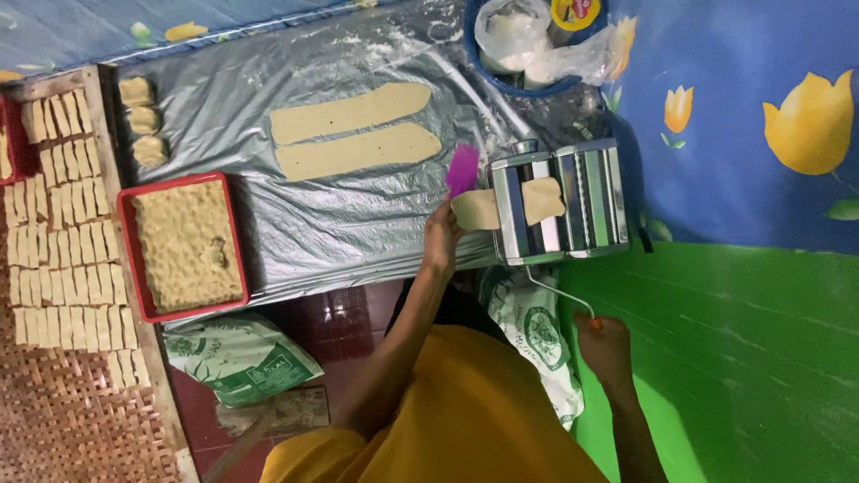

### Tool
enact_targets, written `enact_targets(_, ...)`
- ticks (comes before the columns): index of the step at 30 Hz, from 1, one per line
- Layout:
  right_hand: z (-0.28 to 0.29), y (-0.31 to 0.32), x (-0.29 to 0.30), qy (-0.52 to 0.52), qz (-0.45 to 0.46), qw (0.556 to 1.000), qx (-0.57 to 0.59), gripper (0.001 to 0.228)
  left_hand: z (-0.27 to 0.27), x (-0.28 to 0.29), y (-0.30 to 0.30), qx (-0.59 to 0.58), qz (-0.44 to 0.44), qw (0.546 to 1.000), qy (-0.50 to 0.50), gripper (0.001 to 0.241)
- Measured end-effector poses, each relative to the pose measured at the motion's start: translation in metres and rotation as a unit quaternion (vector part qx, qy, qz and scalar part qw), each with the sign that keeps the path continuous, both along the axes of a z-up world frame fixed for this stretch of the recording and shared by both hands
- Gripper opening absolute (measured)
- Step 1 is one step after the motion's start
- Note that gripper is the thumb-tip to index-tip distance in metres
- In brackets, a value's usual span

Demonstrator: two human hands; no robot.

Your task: Flattening and folding dough strips using a manual pasta machine.

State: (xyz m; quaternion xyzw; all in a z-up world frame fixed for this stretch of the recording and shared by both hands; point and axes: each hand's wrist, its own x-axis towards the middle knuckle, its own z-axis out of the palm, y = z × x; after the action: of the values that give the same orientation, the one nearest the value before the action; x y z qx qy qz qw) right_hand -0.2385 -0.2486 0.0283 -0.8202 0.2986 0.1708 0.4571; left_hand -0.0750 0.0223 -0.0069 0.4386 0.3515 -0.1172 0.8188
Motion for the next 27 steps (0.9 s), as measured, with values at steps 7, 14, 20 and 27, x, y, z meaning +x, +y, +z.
enact_targets(7, -0.18, -0.032, -0.013, -0.001, -0.003, 0.993, -0.119, 0.043, 0.025, -0.006, 0.005, 0.05, 0.01, 0.998, -0.028, 0.056)
enact_targets(14, -0.237, 0.025, -0.022, 0.002, -0.035, 0.993, 0.112, 0.047, 0.025, -0.019, 0.003, 0.05, 0.008, 0.997, -0.058, 0.073)
enact_targets(20, -0.197, 0.12, -0.019, 0.126, 0.074, 0.982, 0.12, 0.055, 0.058, -0.019, 0.007, 0.03, 0.023, 0.997, -0.063, 0.073)
enact_targets(27, -0.023, 0.138, 0.012, 0.133, 0.134, 0.964, 0.185, 0.051, 0.042, -0.031, 0.017, 0.05, 0.018, 0.995, -0.08, 0.072)
